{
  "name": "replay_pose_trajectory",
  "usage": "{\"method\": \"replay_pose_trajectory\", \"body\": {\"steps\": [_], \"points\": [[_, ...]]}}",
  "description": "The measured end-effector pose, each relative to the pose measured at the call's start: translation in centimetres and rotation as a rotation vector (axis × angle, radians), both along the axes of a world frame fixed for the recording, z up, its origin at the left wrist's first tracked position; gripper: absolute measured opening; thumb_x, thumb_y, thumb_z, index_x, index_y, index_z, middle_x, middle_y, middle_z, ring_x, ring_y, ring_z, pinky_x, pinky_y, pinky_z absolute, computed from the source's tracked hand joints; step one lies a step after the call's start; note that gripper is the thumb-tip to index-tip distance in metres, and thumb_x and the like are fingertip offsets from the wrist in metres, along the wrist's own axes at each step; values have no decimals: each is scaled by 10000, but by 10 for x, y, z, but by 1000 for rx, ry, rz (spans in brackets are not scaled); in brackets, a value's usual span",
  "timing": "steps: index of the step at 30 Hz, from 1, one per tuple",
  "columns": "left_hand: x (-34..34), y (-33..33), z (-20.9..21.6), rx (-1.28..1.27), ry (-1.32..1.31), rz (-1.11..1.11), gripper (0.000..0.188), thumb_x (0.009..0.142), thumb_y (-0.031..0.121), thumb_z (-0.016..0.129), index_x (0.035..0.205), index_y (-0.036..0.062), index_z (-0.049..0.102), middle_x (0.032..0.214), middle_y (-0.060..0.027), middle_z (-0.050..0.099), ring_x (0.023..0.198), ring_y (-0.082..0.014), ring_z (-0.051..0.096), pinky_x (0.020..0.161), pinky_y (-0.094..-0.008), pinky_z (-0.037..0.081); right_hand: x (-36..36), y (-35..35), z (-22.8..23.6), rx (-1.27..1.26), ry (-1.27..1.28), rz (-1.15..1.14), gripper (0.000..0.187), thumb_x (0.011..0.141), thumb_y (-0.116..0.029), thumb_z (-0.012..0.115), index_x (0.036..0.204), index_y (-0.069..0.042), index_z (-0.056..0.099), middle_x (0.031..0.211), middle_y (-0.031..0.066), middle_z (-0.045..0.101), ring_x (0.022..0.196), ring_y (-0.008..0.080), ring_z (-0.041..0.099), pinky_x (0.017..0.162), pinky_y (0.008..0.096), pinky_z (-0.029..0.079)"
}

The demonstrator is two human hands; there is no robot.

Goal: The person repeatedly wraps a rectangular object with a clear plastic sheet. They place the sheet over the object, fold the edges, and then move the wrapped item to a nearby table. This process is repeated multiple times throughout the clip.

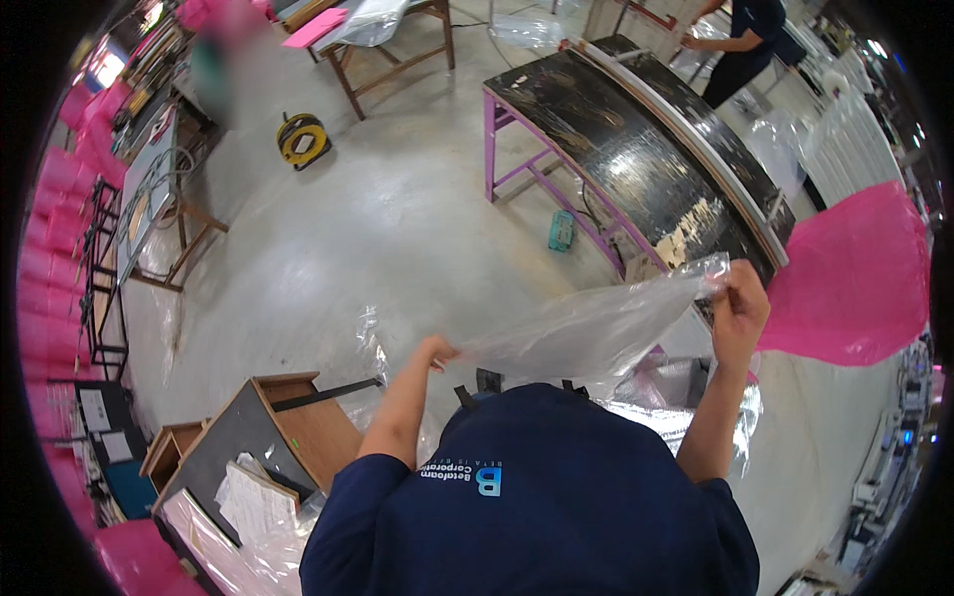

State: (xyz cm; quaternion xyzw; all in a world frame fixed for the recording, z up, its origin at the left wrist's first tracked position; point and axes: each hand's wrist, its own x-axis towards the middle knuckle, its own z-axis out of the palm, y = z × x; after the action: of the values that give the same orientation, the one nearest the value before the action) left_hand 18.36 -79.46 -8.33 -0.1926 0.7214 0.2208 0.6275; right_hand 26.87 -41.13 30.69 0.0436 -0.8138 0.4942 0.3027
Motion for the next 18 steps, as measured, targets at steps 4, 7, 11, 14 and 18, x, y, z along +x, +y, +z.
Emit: {"method": "replay_pose_trajectory", "body": {"steps": [4,7,11,14,18], "points": [[-117,-12,61,278,477,-67,165,738,189,564,614,81,546,585,-9,535,516,-109,502,442,-264,401,-29,88,-36,302,-126,-237,53,748,36,546,800,21,547,700,0,476,646,82,451,580,207,366],[-211,-5,205,355,1187,329,74,699,98,590,705,58,529,643,-56,540,530,-128,489,463,-286,402,-57,129,-48,39,-173,-398,37,779,5,530,798,-2,560,679,-23,487,639,61,452,590,205,375],[-175,7,378,655,1991,470,128,713,-58,557,765,34,484,737,-30,513,650,-110,492,545,-235,404,-51,131,-38,-515,94,-365,42,824,-38,514,860,-38,535,715,-28,498,633,57,458,573,198,388],[-97,-30,296,-249,2374,175,116,718,-36,550,710,34,459,655,-102,475,576,-207,462,571,-298,418,1,112,-121,-124,-51,-471,119,754,-71,506,869,-67,537,755,47,527,646,181,490,595,309,411],[108,-134,-44,-189,547,-361,284,807,206,454,989,4,535,967,-203,554,892,-341,537,734,-437,434,175,61,-384,347,-1214,-24,194,645,-141,573,829,-109,626,777,138,607,753,292,575,678,424,437]]}}
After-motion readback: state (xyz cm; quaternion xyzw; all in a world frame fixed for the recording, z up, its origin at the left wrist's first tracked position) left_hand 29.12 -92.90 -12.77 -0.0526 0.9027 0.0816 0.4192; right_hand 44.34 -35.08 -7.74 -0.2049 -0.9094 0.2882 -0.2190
